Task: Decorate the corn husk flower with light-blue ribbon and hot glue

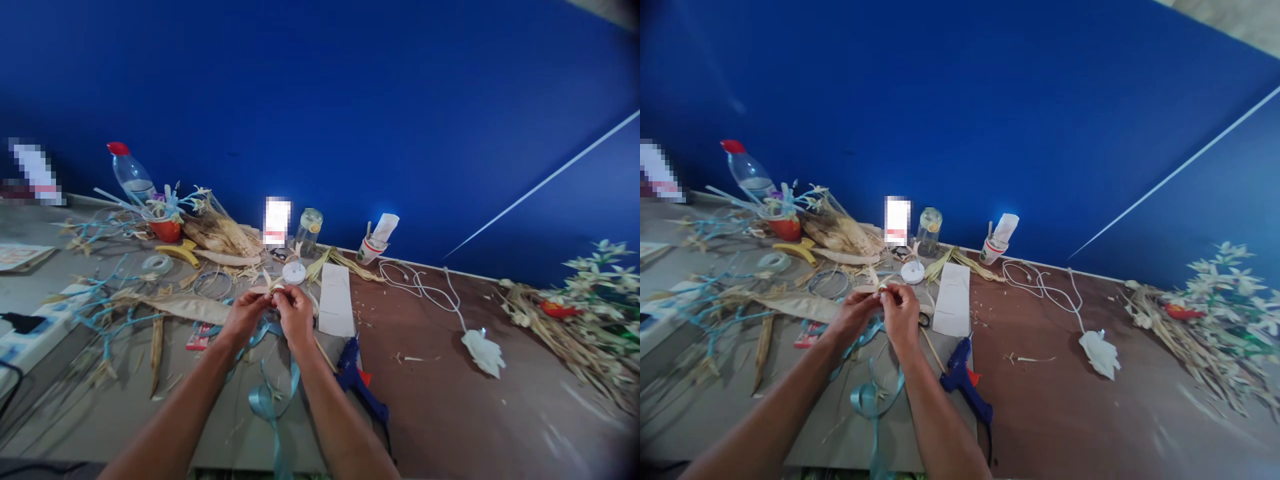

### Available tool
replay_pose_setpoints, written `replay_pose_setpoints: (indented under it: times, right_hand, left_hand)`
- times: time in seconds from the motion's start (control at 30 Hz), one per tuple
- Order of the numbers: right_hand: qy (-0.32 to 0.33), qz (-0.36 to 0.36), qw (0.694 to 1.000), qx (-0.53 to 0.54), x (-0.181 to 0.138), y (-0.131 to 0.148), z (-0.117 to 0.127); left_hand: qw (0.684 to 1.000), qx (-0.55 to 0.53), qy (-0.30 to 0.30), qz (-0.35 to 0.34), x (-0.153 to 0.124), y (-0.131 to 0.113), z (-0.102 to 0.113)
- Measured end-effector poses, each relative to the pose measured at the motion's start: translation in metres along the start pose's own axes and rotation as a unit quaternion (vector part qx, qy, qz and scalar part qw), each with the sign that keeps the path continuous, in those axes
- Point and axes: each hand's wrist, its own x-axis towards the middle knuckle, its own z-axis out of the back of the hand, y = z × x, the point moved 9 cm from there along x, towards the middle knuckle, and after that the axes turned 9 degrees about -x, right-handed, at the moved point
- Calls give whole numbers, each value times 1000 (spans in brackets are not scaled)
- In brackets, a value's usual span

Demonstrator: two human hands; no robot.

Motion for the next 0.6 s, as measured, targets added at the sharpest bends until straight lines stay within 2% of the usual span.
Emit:
replay_pose_setpoints:
  times: [0.1, 0.27, 0.4, 0.5, 0.6]
  right_hand:
    - [-17, -18, 1000, 14, 8, -5, 12]
    - [-53, -17, 996, -62, 22, -3, 40]
    - [4, 21, 985, -169, 25, 13, 41]
    - [52, 49, 965, -252, 23, 25, 33]
    - [91, 48, 942, -320, 21, 24, 23]
  left_hand:
    - [1000, -14, -4, -9, 2, -1, 5]
    - [996, -64, -43, -39, 3, -10, 11]
    - [995, -61, -47, -61, 2, -17, 11]
    - [995, -50, -53, -69, 2, -20, 12]
    - [995, -41, -60, -73, 2, -22, 13]
